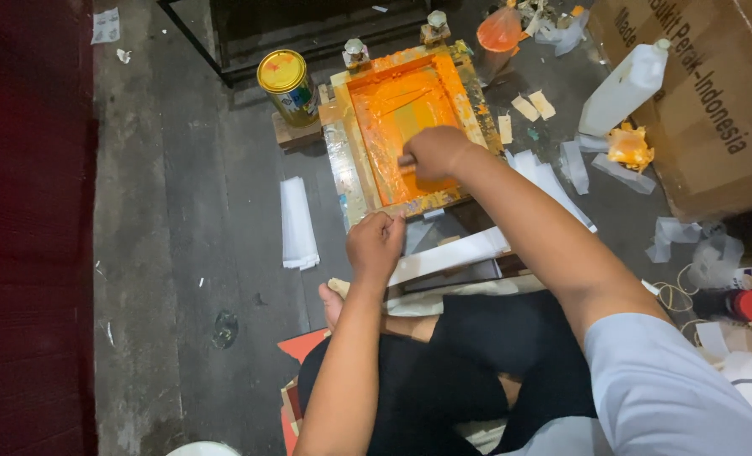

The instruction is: Preparing a screen printing frame by applying strips of material and spreading ink using a wooden block.

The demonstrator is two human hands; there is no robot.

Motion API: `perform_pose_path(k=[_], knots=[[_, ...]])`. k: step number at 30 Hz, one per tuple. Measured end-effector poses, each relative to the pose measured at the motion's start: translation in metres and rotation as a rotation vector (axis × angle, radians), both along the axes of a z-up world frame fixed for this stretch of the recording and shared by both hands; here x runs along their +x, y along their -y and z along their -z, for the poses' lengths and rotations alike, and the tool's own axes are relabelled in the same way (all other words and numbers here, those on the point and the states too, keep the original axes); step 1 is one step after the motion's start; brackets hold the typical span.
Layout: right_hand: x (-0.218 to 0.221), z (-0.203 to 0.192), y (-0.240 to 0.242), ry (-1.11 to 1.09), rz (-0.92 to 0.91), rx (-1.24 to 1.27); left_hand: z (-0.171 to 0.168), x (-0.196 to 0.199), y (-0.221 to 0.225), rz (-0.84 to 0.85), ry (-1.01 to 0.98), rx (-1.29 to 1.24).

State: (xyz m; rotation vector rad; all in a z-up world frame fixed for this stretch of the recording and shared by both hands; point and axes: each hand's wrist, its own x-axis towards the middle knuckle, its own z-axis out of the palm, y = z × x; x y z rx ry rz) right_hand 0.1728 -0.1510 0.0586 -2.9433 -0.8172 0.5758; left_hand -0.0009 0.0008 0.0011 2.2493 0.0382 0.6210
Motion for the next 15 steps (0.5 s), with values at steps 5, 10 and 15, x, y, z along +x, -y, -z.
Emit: perform_pose_path(k=[5, 10, 15], knots=[[0.029, 0.007, -0.021, 0.208, 0.007, 0.058, -0.001, 0.0, 0.0, 0.001, -0.014, -0.008], [0.054, 0.037, -0.031, 0.294, 0.024, 0.097, 0.0, 0.004, 0.0, -0.013, -0.031, -0.002], [0.047, 0.038, -0.029, 0.266, 0.035, 0.088, 0.001, 0.004, 0.002, -0.015, -0.011, 0.008]])
